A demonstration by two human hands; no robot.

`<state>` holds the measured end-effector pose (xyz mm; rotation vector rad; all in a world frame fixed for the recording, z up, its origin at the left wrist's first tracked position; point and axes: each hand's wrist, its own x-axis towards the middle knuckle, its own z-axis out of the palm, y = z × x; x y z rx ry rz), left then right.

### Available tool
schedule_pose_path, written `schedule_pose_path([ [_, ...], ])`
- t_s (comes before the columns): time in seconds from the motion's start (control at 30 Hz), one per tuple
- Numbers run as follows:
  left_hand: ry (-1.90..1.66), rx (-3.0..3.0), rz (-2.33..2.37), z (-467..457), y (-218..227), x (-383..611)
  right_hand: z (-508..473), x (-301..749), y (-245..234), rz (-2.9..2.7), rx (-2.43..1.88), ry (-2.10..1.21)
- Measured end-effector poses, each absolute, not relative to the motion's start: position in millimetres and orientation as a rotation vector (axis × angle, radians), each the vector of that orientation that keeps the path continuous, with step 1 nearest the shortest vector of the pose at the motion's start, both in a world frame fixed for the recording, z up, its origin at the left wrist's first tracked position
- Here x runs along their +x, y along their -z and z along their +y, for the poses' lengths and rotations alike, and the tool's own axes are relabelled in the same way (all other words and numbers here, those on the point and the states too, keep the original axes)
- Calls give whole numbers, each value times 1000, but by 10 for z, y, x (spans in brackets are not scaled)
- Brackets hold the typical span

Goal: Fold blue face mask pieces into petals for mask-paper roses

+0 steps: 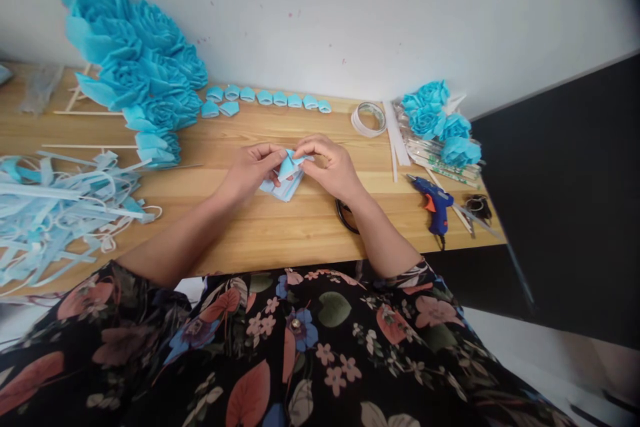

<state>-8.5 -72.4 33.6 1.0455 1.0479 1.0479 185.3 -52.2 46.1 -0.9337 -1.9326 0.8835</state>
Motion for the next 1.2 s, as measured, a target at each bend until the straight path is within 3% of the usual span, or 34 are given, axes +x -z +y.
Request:
schedule_pose_path([
  [0.47, -1063, 1067, 1052, -721, -320, -83, -539, 1861, -465, -1987, -941, -890],
  [0.7, -1112, 1100, 1127, -724, -341, -69, -579, 1885, -523, -1838, -990, -1168],
  [1.2, -1161, 1273, 1104, -747, -356, -78, -553, 1811, -445, -1795, -1055, -1370],
])
